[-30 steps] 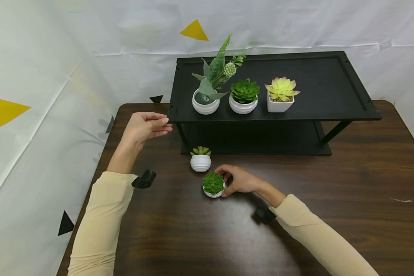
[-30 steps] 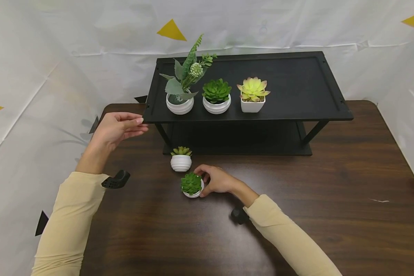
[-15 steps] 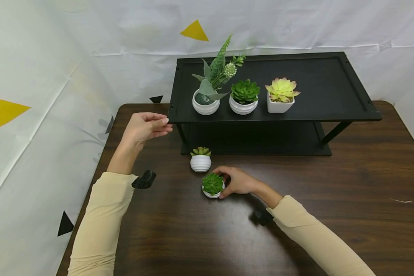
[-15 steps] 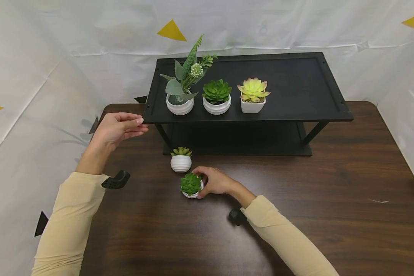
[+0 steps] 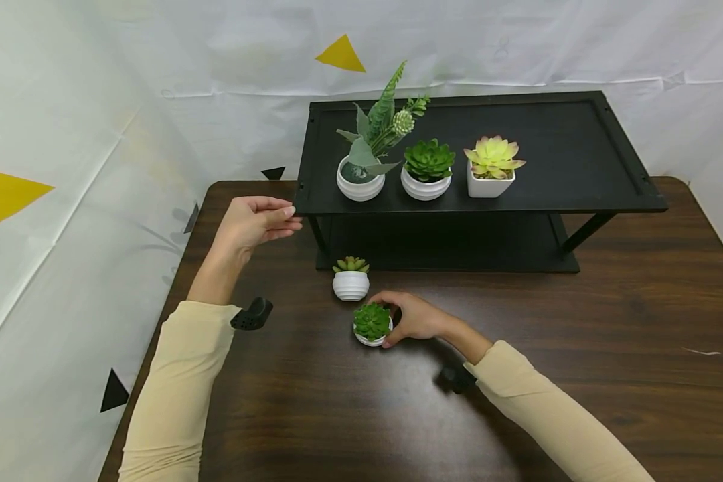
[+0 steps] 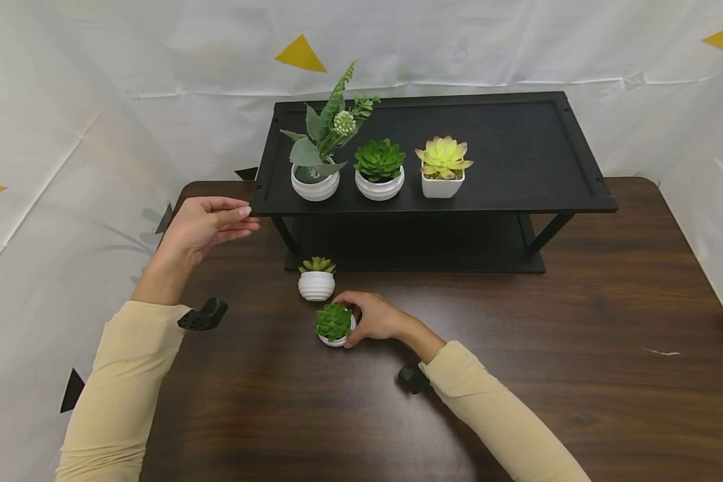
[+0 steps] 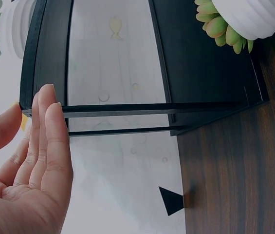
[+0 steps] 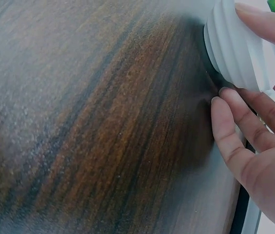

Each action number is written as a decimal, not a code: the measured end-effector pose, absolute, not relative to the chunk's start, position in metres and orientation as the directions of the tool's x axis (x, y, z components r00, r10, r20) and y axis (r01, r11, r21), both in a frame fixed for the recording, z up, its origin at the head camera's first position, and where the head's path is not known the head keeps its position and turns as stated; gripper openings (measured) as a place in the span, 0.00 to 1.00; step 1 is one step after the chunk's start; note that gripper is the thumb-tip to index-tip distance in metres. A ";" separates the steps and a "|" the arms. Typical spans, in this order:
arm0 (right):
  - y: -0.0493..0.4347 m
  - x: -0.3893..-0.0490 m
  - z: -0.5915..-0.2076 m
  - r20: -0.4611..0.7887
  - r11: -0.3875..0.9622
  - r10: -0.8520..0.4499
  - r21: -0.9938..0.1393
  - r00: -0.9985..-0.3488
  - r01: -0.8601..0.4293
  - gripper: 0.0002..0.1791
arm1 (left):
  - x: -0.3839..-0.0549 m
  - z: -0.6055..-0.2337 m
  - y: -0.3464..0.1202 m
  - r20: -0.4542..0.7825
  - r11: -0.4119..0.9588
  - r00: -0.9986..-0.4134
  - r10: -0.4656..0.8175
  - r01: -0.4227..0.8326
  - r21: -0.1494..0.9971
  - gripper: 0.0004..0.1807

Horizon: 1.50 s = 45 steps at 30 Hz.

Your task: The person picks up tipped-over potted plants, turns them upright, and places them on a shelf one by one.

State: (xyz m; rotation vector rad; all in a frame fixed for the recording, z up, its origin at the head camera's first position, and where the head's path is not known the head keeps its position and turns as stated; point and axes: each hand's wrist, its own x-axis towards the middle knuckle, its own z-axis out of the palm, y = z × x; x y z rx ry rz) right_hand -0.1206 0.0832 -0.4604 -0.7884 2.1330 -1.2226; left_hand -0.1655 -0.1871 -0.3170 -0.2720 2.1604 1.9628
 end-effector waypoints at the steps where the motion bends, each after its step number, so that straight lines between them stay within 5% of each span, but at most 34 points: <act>1: 0.083 -0.120 -0.460 -0.177 0.420 -0.711 -0.883 -0.680 -0.210 0.36 | -0.165 -0.317 -0.187 -0.274 0.103 -0.962 0.007 -0.272 0.957 0.16; 45: 0.141 -0.101 -0.408 -0.213 0.463 -0.528 -0.883 -0.822 -0.069 0.37 | -0.167 -0.320 -0.187 -0.272 0.106 -0.962 -0.021 -0.272 0.956 0.13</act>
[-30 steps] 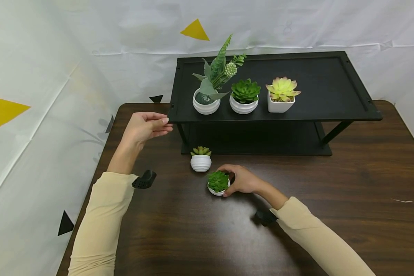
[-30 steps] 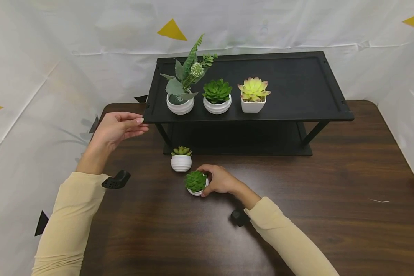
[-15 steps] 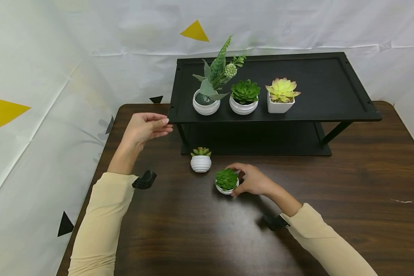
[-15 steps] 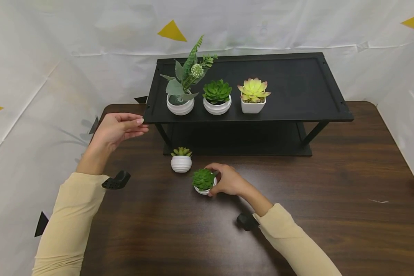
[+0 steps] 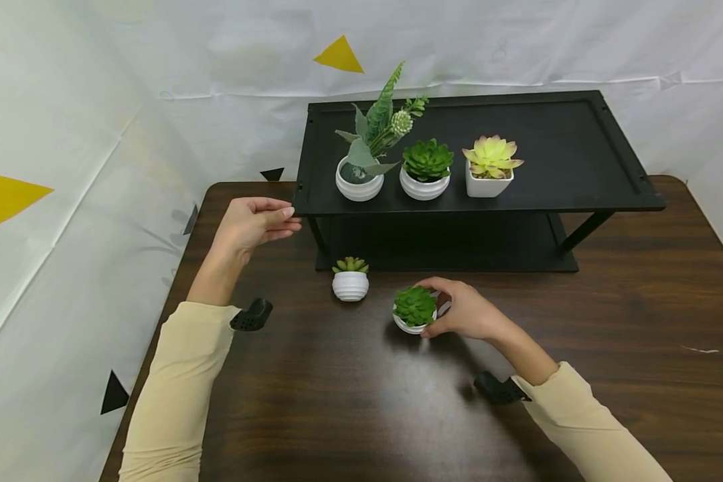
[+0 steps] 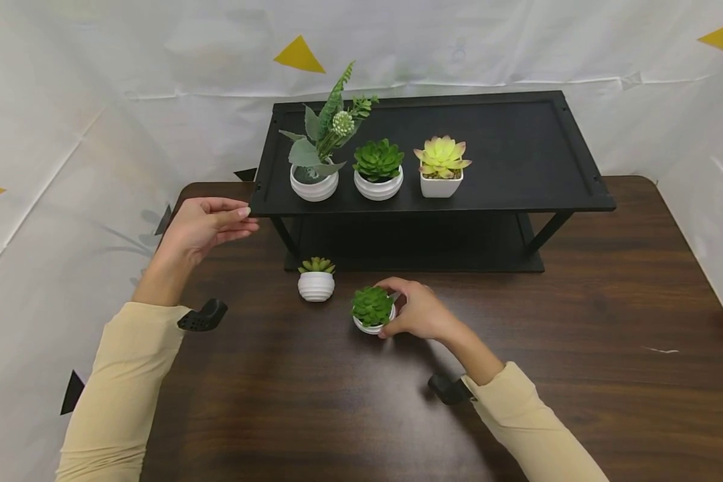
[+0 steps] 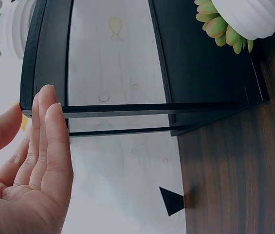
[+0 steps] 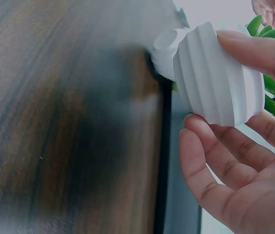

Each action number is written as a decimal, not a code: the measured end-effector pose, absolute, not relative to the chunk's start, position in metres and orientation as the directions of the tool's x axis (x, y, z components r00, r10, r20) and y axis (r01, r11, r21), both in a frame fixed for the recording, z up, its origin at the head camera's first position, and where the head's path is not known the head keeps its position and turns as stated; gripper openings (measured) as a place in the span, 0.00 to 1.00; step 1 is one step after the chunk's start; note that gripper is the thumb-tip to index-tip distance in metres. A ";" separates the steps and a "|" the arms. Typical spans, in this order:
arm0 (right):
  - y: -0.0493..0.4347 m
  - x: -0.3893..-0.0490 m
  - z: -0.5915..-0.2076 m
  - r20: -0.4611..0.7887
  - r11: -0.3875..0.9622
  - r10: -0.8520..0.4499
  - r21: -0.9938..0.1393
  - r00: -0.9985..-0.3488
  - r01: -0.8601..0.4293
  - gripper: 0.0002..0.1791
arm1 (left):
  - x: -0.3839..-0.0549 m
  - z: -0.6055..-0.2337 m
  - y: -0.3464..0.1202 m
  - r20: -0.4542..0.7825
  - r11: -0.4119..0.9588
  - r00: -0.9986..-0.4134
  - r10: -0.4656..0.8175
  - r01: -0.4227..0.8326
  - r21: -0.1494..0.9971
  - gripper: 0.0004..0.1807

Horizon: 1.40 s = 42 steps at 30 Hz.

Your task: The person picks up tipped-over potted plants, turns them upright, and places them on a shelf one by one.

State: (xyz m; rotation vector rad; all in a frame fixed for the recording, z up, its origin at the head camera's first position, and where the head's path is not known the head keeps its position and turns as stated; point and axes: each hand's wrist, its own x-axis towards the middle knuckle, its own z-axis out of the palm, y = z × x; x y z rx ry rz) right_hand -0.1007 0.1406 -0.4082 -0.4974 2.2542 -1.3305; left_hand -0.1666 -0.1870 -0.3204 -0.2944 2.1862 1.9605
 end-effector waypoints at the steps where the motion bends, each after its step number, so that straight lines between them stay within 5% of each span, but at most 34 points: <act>1: 0.143 -0.101 -0.407 -0.212 0.461 -0.528 -0.885 -0.822 -0.068 0.37 | -0.167 -0.320 -0.187 -0.271 0.107 -0.962 -0.018 -0.271 0.957 0.13; 42: 0.217 -0.102 -0.324 -0.158 0.515 -0.361 -0.855 -0.919 -0.055 0.39 | -0.166 -0.318 -0.187 -0.272 0.090 -0.962 0.024 -0.269 0.959 0.17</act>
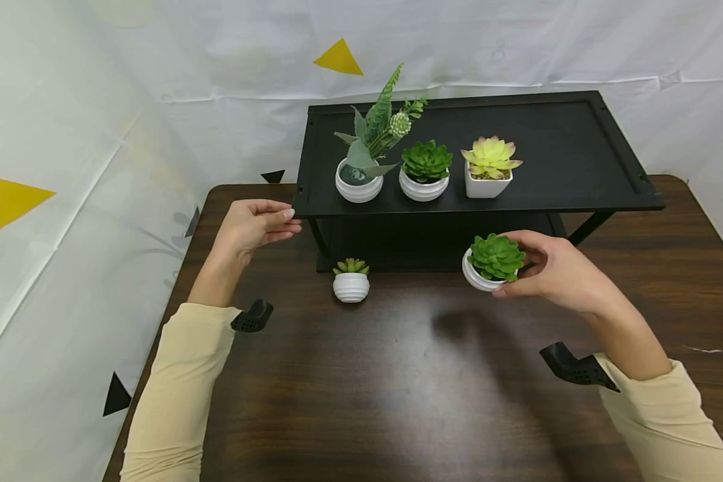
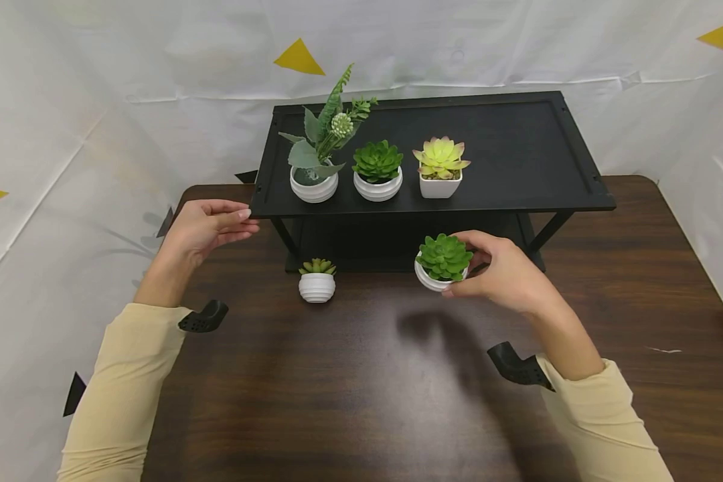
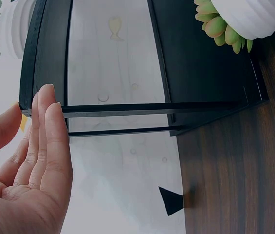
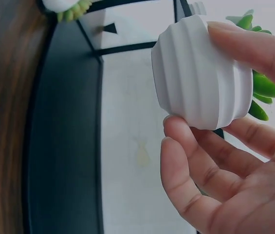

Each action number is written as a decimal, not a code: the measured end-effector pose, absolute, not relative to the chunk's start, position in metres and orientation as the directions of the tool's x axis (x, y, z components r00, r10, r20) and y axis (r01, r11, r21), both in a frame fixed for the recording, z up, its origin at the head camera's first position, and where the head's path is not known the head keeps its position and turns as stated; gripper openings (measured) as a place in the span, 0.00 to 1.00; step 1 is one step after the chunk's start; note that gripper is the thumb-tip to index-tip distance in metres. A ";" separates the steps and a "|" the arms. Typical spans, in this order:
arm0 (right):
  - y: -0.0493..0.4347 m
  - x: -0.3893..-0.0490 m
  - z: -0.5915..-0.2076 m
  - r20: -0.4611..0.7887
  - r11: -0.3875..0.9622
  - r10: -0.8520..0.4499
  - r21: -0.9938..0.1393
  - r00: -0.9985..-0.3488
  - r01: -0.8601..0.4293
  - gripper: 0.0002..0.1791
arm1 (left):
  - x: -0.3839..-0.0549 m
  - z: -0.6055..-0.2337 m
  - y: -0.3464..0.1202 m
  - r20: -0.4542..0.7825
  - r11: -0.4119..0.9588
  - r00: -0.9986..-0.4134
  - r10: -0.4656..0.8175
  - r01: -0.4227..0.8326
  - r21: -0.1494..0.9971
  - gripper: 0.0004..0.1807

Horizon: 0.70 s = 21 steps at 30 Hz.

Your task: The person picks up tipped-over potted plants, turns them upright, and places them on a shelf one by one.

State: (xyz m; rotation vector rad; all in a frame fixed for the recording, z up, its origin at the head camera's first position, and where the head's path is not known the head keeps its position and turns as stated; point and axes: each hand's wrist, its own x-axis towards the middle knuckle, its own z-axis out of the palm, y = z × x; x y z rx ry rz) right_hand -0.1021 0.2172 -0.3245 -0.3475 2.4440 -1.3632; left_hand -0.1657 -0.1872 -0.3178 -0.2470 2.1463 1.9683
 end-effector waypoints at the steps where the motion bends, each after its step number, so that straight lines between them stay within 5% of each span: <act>1: 0.219 -0.102 -0.323 -0.161 0.524 -0.349 -0.850 -0.923 -0.050 0.40 | -0.166 -0.318 -0.187 -0.273 0.087 -0.962 0.024 -0.270 0.959 0.17; 21: 0.254 -0.116 -0.293 -0.159 0.689 -0.178 -0.724 -0.971 -0.008 0.41 | -0.165 -0.317 -0.187 -0.276 0.082 -0.961 0.024 -0.273 0.958 0.17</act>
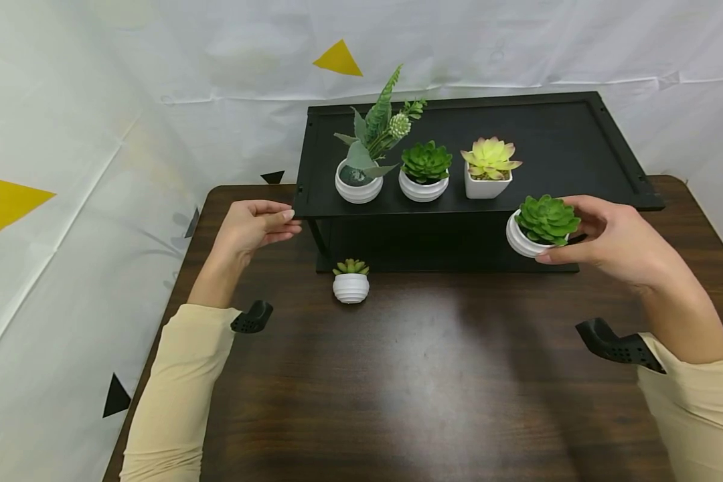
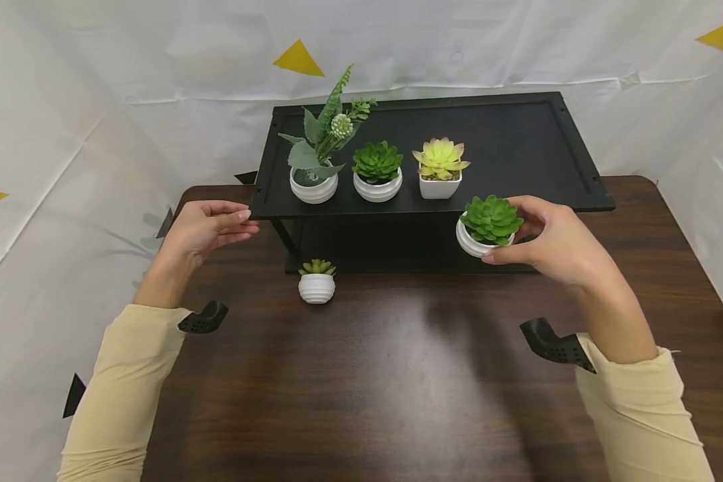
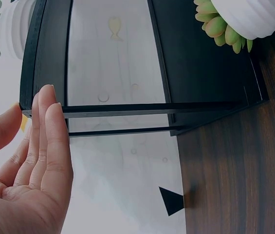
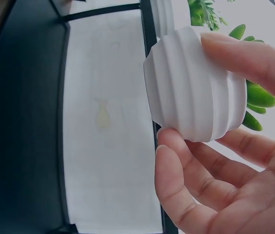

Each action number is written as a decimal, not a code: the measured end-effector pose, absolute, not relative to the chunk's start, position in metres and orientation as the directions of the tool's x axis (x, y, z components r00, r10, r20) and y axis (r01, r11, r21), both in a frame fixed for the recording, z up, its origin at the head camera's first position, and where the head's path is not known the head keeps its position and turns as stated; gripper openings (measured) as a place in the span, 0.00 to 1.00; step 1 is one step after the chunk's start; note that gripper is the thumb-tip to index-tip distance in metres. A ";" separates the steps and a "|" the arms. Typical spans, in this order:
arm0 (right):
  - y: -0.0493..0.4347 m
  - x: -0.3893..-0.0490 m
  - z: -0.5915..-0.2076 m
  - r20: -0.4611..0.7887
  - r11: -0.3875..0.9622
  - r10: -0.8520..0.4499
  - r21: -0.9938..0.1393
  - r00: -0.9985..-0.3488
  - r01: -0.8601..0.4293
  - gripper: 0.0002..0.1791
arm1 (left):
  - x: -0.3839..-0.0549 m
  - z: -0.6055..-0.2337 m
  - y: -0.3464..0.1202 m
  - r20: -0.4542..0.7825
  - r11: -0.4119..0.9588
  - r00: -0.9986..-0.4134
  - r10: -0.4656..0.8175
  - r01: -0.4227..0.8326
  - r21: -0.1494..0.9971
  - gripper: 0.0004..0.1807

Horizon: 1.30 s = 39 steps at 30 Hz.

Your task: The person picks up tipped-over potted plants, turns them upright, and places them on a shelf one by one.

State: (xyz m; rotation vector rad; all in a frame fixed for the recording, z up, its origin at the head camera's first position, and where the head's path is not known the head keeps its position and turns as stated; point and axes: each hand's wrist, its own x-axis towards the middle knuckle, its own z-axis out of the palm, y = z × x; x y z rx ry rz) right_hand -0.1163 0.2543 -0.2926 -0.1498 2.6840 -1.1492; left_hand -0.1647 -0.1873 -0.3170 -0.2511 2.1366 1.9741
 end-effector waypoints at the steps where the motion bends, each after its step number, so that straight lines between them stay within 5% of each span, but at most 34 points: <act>1: 0.255 -0.118 -0.291 -0.160 0.705 -0.172 -0.709 -0.972 -0.008 0.42 | -0.165 -0.317 -0.187 -0.276 0.084 -0.961 0.025 -0.273 0.958 0.17; 12: 0.263 -0.136 -0.278 -0.129 0.785 -0.120 -0.619 -0.984 -0.015 0.42 | -0.165 -0.317 -0.188 -0.281 0.093 -0.959 0.024 -0.278 0.956 0.16; 27: 0.267 -0.154 -0.273 -0.200 0.680 -0.139 -0.731 -0.970 0.053 0.37 | -0.165 -0.317 -0.187 -0.279 0.098 -0.960 0.020 -0.276 0.956 0.17; 39: 0.269 -0.168 -0.269 -0.230 0.732 -0.152 -0.680 -0.961 0.047 0.43 | -0.166 -0.318 -0.187 -0.286 0.088 -0.958 0.012 -0.283 0.955 0.17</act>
